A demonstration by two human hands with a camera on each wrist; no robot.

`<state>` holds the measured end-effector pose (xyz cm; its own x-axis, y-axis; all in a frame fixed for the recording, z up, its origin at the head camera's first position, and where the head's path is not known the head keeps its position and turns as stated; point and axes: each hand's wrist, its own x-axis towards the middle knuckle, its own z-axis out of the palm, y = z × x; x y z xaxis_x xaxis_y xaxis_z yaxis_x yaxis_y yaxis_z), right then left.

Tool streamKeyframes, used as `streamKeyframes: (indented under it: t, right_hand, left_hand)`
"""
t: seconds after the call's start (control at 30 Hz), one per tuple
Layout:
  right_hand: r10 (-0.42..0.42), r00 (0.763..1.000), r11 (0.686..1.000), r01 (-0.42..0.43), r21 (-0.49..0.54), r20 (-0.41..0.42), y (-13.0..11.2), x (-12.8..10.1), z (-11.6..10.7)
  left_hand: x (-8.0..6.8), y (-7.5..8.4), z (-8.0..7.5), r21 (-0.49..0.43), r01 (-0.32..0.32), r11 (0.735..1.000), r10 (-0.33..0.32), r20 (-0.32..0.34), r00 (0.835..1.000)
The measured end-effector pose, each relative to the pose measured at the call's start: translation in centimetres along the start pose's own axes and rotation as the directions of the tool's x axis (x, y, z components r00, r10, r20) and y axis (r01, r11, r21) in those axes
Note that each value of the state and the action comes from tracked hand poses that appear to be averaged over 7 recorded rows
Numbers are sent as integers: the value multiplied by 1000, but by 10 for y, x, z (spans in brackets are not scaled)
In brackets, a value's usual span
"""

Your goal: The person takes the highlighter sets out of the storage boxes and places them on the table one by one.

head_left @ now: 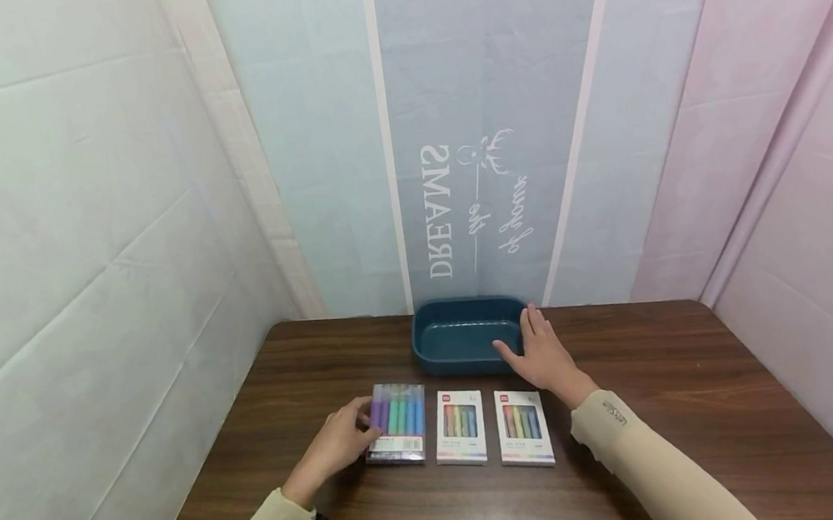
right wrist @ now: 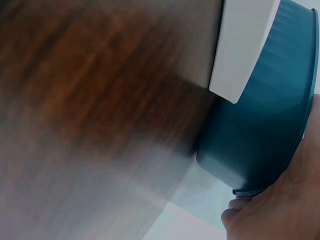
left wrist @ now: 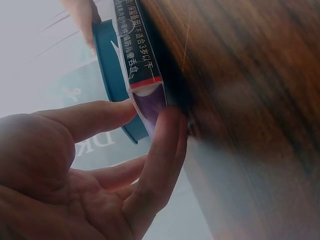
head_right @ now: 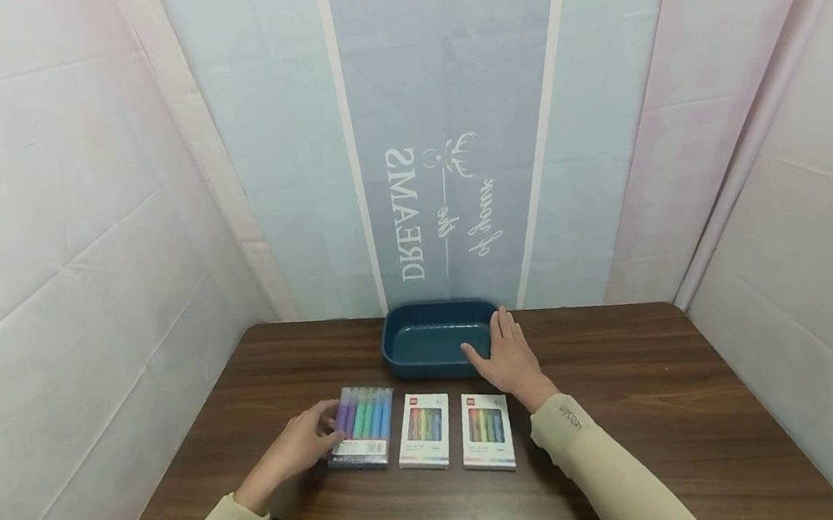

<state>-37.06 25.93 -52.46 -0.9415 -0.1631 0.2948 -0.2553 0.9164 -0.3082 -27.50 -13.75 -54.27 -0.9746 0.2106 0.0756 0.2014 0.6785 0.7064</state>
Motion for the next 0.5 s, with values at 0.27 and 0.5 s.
streamKeyframes:
  t: [0.27, 0.5]
  right_hand:
    - [-2, 1000, 1000, 2, 3, -4, 0, -1, 1]
    - [-4, 1000, 1000, 4, -3, -13, 1, -3, 2]
  left_hand:
    - [2, 0, 1, 39, 7, 999, -7, -9, 1000]
    - [0, 3, 1, 83, 11, 997, -9, -24, 1000]
